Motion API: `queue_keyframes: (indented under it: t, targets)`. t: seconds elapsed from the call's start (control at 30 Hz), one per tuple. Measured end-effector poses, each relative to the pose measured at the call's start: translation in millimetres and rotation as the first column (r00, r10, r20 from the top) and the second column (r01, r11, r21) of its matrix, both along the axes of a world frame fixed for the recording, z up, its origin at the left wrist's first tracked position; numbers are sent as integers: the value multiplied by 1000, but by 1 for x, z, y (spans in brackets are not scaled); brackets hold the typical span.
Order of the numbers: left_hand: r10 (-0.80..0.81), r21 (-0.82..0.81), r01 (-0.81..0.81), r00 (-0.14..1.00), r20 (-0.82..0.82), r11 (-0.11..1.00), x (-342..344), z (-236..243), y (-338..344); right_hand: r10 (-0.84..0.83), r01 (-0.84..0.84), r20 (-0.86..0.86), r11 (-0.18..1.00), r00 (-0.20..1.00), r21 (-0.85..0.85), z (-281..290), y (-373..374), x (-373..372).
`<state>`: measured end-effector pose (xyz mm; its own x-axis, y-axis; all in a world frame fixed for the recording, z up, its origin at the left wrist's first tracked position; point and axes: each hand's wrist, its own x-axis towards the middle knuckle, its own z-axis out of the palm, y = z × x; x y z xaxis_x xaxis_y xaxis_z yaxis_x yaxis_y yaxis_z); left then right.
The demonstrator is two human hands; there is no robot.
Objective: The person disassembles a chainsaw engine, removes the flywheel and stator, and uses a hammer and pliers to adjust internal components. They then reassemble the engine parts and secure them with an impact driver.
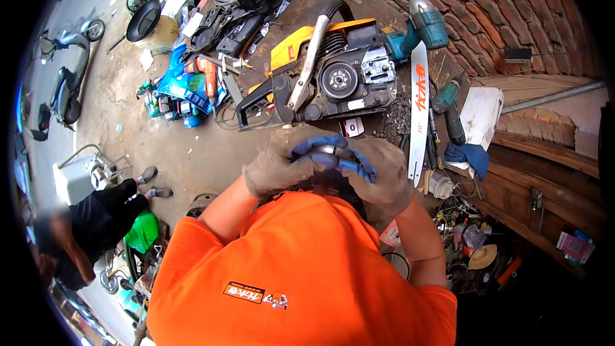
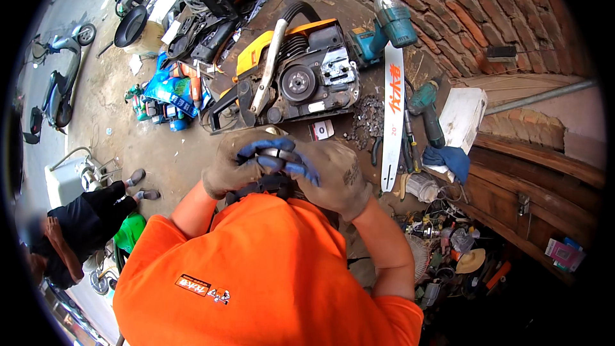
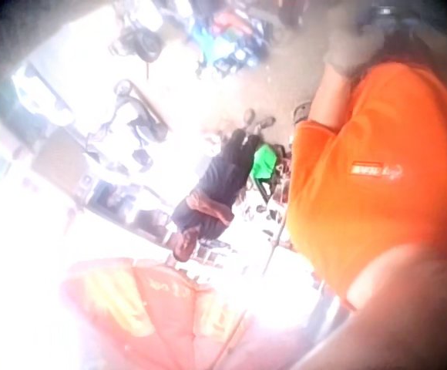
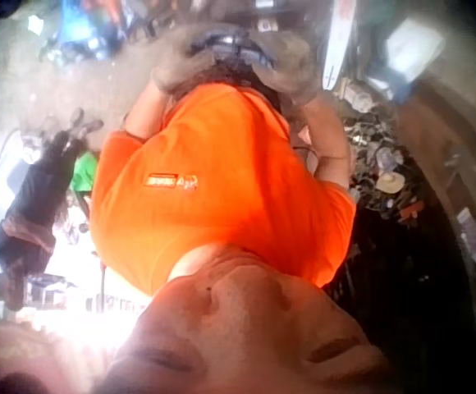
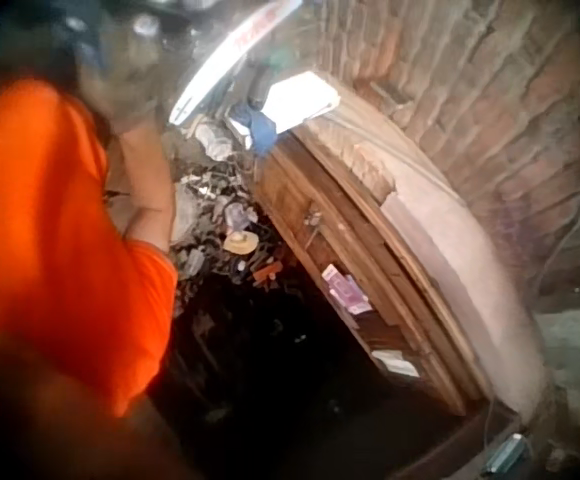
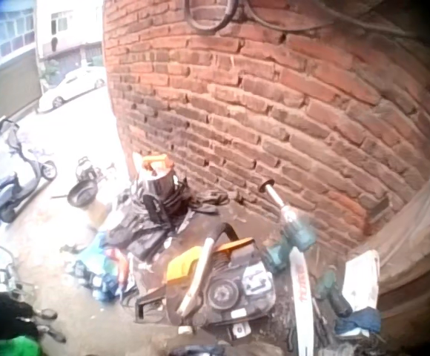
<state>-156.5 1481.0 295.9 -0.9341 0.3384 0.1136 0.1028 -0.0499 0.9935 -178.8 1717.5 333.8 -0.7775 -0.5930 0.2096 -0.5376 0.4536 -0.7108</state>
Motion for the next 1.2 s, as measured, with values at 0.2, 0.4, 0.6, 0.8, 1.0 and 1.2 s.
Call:
queue_keyframes:
  t: [0.2,0.4,0.6,0.8,1.0,1.2]
  targets:
    - [68,-39,-76,982,-174,996,-10,-7,13,-35,33,-16,997,999,-70,14,7,-12]
    - [197,141,-217,969,147,966,-12,-16,26,-8,14,76,996,997,-84,5,14,-34]
    - [305,-166,-320,946,-110,933,-58,-24,7,170,-89,-327,965,929,247,-2,-6,-103]
    - [227,-473,-457,856,-465,753,-67,-53,2,284,-115,-256,845,924,523,-4,-18,-107]
    - [310,-469,-490,858,-410,735,-64,-61,4,265,-29,-292,784,919,621,1,-26,-97]
    - [305,-459,-469,870,-388,755,-68,-70,-1,180,96,-344,752,922,652,27,-40,-100]
